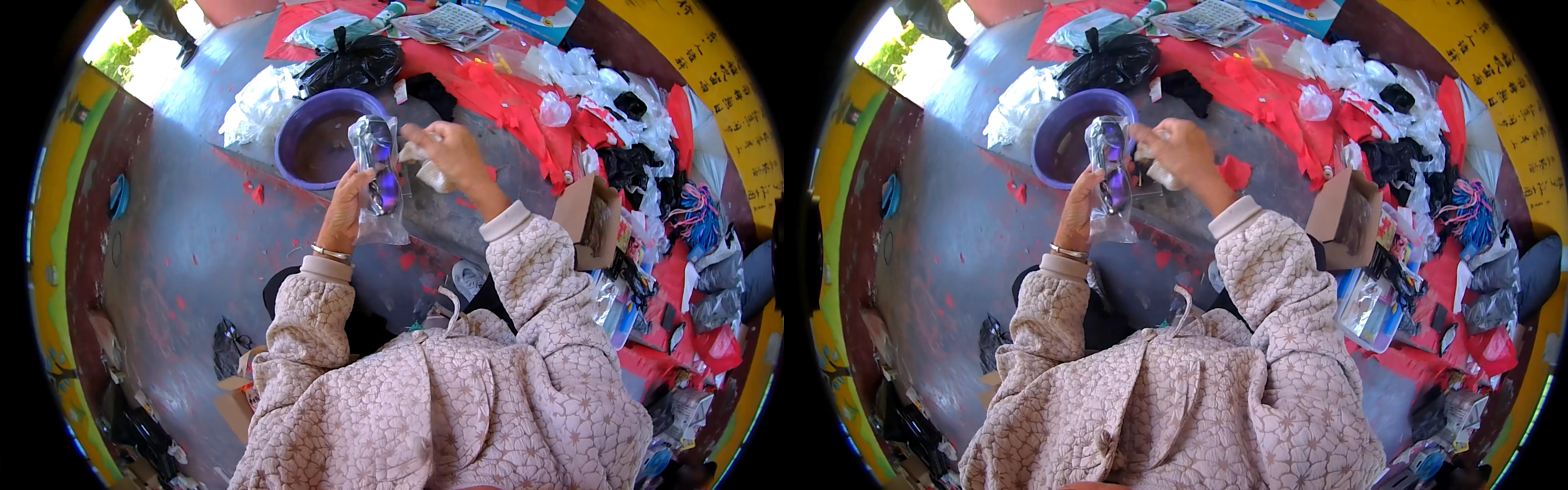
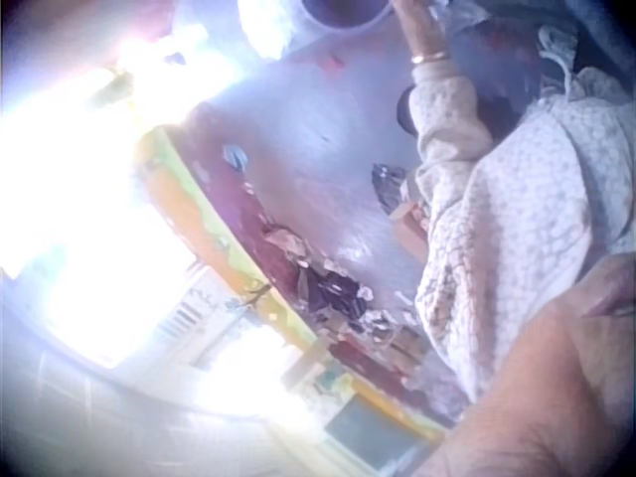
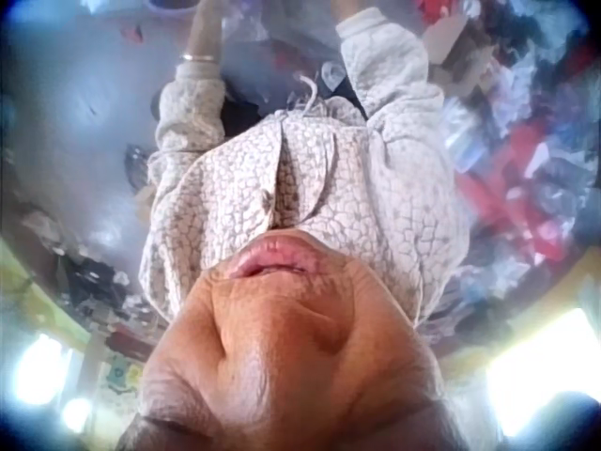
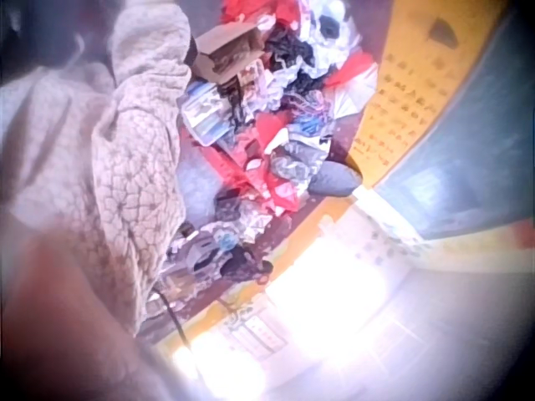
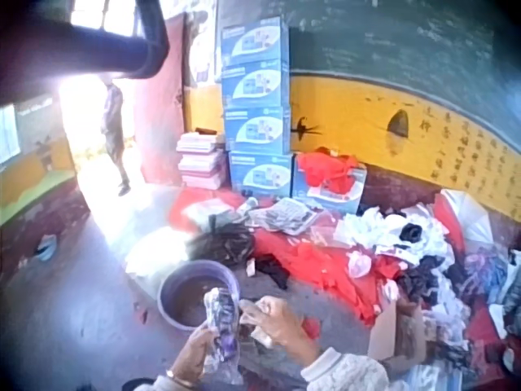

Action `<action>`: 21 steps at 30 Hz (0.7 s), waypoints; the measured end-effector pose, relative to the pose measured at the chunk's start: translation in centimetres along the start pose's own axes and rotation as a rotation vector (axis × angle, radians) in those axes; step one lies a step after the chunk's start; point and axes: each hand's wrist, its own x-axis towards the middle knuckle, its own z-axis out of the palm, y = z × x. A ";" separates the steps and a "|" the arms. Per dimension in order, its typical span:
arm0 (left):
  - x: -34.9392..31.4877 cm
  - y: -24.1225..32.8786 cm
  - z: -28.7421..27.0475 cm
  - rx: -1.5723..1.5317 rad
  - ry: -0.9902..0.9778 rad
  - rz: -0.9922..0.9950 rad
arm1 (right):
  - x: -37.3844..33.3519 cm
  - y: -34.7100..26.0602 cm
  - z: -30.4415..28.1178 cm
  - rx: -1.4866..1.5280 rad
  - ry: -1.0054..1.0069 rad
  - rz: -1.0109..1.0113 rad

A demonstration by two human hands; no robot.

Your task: The person sits on the floor and wipes the lenses and frames of several pairs of sunglasses using a white cloth. They handle each pair individually, removing them from plastic bags, wiping them, and placing them into a cardboard box.

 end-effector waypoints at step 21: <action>0.5 -2.3 2.6 0.166 -0.009 -0.056 | -1.8 0.9 -2.8 0.405 -0.332 0.016</action>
